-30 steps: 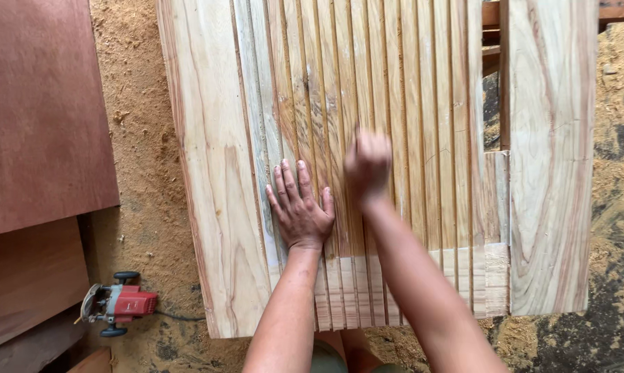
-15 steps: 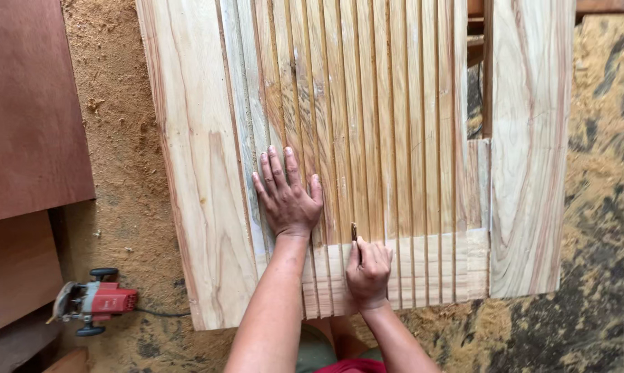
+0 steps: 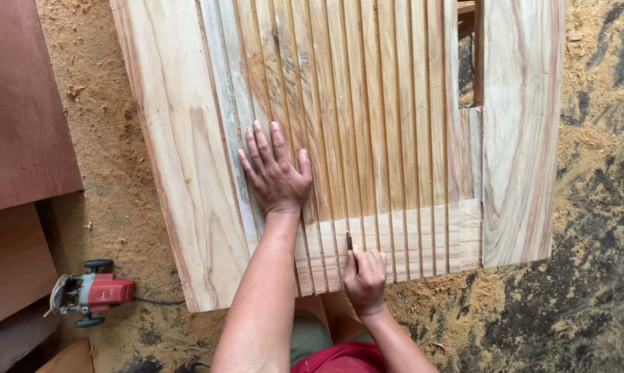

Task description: The person uses a small metal scraper to remove excess material from the grooves of a wooden panel. They work methodically across the surface, clearing debris from each groove.

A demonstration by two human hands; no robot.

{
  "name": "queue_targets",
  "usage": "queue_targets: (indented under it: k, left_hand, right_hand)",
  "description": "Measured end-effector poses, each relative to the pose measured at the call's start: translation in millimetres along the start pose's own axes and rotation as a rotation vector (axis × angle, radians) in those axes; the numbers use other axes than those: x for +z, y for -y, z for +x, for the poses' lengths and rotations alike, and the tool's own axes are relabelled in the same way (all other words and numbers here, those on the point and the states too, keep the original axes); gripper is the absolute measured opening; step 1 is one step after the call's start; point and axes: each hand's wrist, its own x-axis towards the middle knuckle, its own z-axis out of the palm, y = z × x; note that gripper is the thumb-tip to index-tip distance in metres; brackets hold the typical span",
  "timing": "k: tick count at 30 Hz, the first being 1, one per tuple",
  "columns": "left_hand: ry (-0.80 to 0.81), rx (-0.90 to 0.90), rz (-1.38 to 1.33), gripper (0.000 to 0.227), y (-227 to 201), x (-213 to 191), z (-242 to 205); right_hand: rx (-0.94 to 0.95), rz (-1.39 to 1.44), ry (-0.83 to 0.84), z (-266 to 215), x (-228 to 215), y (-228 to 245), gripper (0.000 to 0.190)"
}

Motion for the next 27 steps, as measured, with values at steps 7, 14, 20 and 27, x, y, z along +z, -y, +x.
queue_targets:
  k: [7,14,20,27]
  left_hand:
    - [-0.006,-0.008,0.009,0.076,1.2,3.7,-2.7]
    - [0.028,-0.016,0.015,0.076,0.5,0.6,-5.7]
    - [0.01,-0.001,0.034,0.076,-2.0,1.7,4.3]
    - [0.026,-0.02,-0.012,0.077,-2.4,0.3,6.9]
  right_hand:
    - [-0.018,-0.076,-0.056,109.1,60.5,-19.0,0.005]
    - [-0.048,0.016,0.012,-16.3,-4.2,-4.8,0.006]
    - [-0.054,-0.046,-0.008,33.0,23.9,-13.8,0.002]
    - [-0.019,-0.03,0.051,19.2,24.5,-19.5,0.007]
